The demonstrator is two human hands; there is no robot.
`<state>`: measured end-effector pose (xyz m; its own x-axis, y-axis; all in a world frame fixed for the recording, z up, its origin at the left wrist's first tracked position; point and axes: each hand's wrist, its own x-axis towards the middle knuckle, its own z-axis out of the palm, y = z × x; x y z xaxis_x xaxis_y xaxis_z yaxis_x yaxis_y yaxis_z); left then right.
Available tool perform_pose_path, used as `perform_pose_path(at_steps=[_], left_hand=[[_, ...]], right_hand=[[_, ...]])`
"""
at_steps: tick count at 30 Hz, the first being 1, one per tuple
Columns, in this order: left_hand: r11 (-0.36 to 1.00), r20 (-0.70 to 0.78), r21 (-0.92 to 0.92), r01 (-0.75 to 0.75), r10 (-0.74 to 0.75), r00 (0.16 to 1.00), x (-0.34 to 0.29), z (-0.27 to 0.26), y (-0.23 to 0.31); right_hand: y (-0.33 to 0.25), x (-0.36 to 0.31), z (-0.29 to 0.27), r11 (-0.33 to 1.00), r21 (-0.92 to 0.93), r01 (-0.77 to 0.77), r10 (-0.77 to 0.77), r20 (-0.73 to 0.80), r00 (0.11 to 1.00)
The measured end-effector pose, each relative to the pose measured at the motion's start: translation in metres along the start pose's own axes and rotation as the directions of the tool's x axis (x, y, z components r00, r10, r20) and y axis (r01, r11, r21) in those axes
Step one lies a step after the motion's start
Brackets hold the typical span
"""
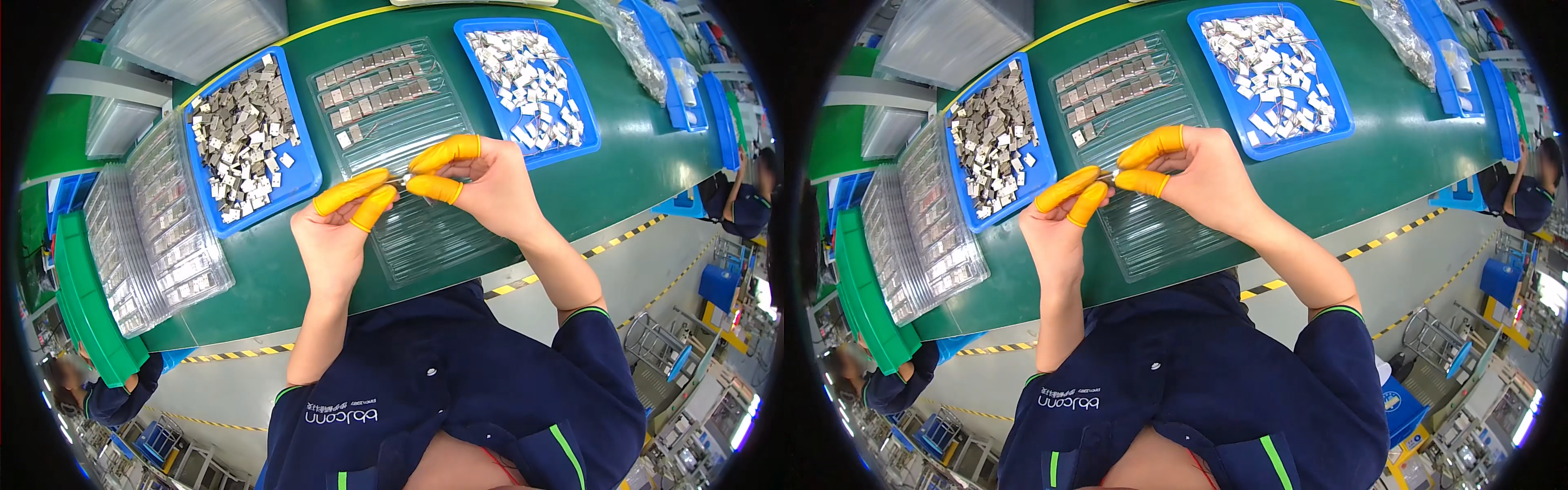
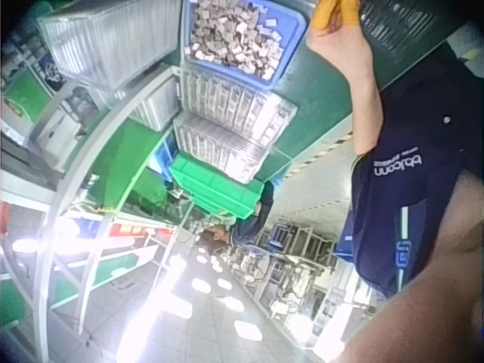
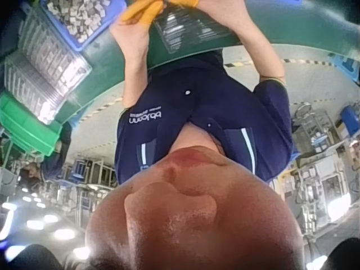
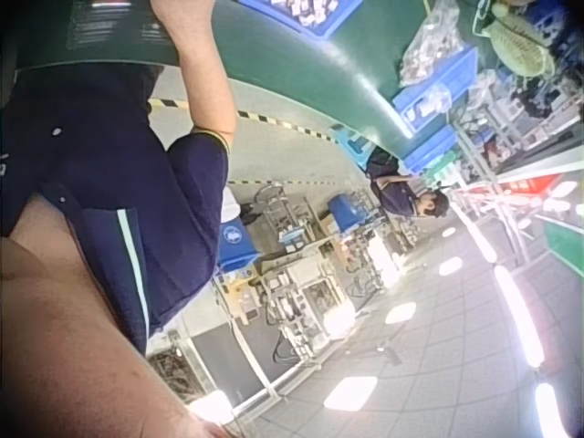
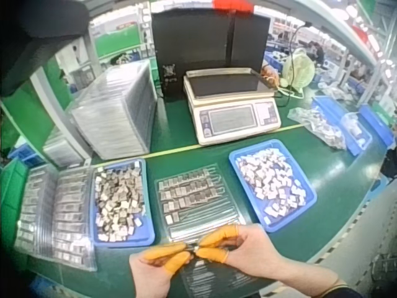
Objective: The person picks small metallic components from blue trays and places them into a clear plastic tray with grid slots. They use yellow finger cots to handle the parts, carefully aligning each piece into the designated slots. The process is repetitive, involving picking, orienting, and placing the components one by one.
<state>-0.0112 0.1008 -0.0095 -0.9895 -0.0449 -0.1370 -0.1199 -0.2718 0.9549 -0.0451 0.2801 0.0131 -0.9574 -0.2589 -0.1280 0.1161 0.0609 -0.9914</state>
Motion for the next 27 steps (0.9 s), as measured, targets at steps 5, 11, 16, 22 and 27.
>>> perform_pose_path(at_steps=[5, 11, 16, 22, 27], left_hand=[[0.99, 0.109, -0.122, 0.072, -0.059, 0.992, -0.001, -0.001, 0.001], [0.963, 0.141, -0.235, 0.135, -0.103, 0.985, -0.001, -0.008, -0.006], [0.981, 0.011, -0.151, 0.12, -0.12, 0.993, 0.004, -0.01, -0.002], [0.945, -0.171, 0.275, -0.177, 0.229, 0.958, 0.01, -0.034, -0.002], [0.786, -0.144, 0.557, -0.269, 0.411, 0.9, 0.009, -0.061, 0.002]], right_hand=[[0.004, 0.005, -0.004, 0.958, 0.165, -0.234, 0.21, 0.15, 0.966], [0.006, 0.005, 0.006, 0.895, 0.341, -0.288, 0.232, 0.194, 0.953], [0.007, 0.019, 0.02, 0.996, 0.084, -0.015, 0.015, 0.01, 1.0], [0.025, 0.063, 0.02, 0.289, -0.836, 0.466, -0.69, 0.156, 0.707], [0.045, 0.07, 0.022, 0.172, -0.868, 0.466, -0.642, 0.26, 0.721]])
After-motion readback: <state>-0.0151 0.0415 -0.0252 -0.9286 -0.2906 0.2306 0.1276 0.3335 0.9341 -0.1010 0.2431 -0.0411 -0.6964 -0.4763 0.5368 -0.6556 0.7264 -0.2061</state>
